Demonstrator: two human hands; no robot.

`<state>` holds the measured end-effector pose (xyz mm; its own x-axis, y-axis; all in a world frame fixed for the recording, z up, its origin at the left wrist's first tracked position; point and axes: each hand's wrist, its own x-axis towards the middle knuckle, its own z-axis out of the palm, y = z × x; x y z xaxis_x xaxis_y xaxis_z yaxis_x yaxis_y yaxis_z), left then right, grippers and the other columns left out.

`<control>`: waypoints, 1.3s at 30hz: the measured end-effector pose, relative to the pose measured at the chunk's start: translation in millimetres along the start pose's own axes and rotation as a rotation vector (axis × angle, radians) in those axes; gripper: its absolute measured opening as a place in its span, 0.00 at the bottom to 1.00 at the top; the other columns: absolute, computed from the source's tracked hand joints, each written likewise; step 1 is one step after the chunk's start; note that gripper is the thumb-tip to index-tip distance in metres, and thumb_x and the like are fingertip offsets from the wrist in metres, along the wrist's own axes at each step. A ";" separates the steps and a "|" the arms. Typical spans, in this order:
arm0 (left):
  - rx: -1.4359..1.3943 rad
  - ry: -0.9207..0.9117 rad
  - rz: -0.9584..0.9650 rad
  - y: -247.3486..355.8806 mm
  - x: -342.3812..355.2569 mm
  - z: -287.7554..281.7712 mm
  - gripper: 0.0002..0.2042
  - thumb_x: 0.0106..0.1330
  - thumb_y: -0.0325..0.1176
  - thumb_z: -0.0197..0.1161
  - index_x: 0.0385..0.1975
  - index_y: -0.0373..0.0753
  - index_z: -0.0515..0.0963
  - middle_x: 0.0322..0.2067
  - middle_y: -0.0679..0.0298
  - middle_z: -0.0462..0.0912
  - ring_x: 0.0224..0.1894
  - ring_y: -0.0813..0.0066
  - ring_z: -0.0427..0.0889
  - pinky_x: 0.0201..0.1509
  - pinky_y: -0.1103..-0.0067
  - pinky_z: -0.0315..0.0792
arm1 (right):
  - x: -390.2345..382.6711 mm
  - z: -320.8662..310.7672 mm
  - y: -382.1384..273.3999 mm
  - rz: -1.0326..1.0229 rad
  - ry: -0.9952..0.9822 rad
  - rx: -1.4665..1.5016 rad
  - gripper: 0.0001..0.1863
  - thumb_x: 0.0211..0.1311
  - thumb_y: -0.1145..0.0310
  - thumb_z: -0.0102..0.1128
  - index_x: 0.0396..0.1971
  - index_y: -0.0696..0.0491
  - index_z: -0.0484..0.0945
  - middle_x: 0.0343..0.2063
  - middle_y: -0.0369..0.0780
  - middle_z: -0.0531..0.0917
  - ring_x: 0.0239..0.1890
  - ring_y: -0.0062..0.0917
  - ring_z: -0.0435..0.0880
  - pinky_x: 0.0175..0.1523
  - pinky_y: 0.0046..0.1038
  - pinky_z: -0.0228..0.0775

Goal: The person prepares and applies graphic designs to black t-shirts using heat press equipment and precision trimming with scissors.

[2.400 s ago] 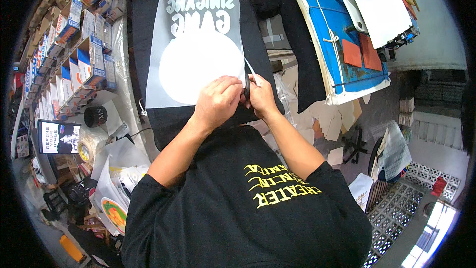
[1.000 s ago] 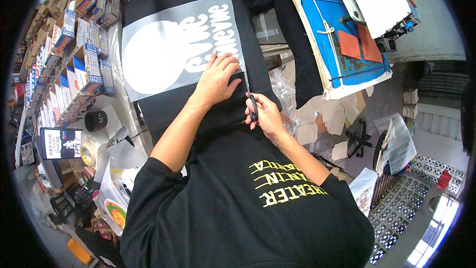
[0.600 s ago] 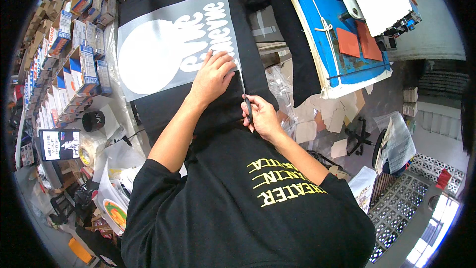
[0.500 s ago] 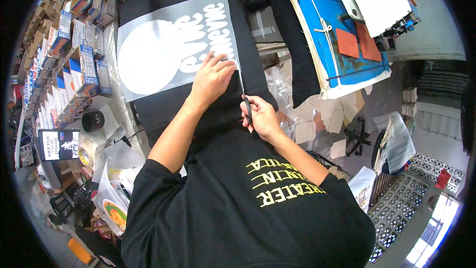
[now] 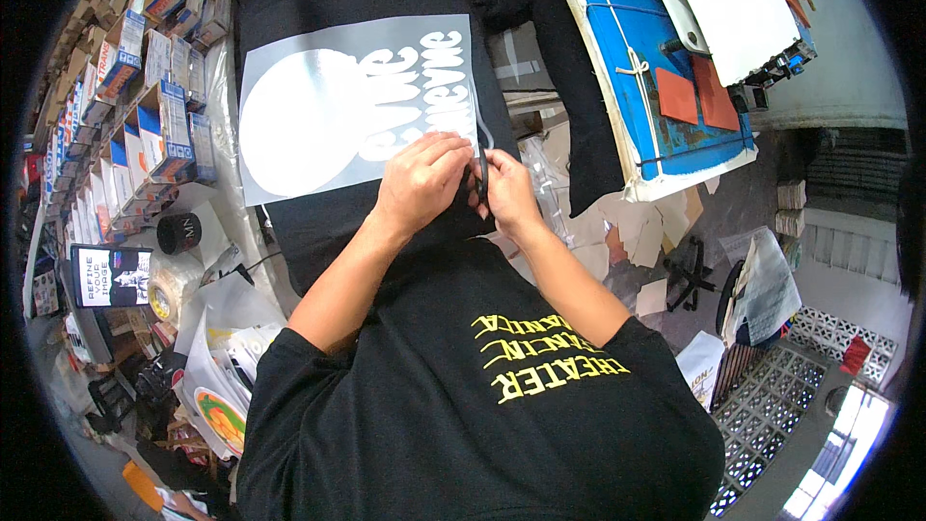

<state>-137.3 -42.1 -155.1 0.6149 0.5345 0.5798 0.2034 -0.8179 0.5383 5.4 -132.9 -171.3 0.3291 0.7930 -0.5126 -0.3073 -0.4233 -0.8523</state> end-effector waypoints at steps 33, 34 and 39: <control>0.457 -0.345 -0.301 -114.8 -38.7 -94.4 0.27 0.61 0.45 0.72 0.55 0.39 0.74 0.70 0.54 0.66 0.77 0.50 0.54 0.79 0.46 0.40 | -79.9 -69.4 39.6 0.218 -0.385 -0.093 0.22 0.72 0.64 0.62 0.62 0.52 0.73 0.32 0.36 0.80 0.26 0.19 0.82 0.24 0.20 0.71; 0.446 -0.331 -0.278 -111.9 -37.3 -89.0 0.26 0.60 0.44 0.72 0.55 0.40 0.75 0.70 0.53 0.66 0.77 0.50 0.55 0.78 0.46 0.41 | -78.2 -57.4 46.8 0.165 -0.347 -0.040 0.22 0.72 0.64 0.62 0.62 0.52 0.73 0.32 0.36 0.80 0.26 0.18 0.82 0.24 0.19 0.71; 0.173 -0.317 -0.147 -42.9 -33.3 -41.9 0.26 0.52 0.35 0.77 0.52 0.41 0.76 0.63 0.57 0.75 0.71 0.53 0.66 0.77 0.48 0.50 | -62.6 -20.6 63.9 0.108 -0.273 0.091 0.26 0.71 0.62 0.63 0.64 0.55 0.69 0.32 0.37 0.80 0.25 0.18 0.81 0.23 0.18 0.71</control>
<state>-198.4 -15.9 -171.8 0.7690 0.5787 0.2715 0.4161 -0.7756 0.4746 -16.5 -218.6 -195.8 0.0423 0.8393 -0.5421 -0.4099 -0.4802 -0.7755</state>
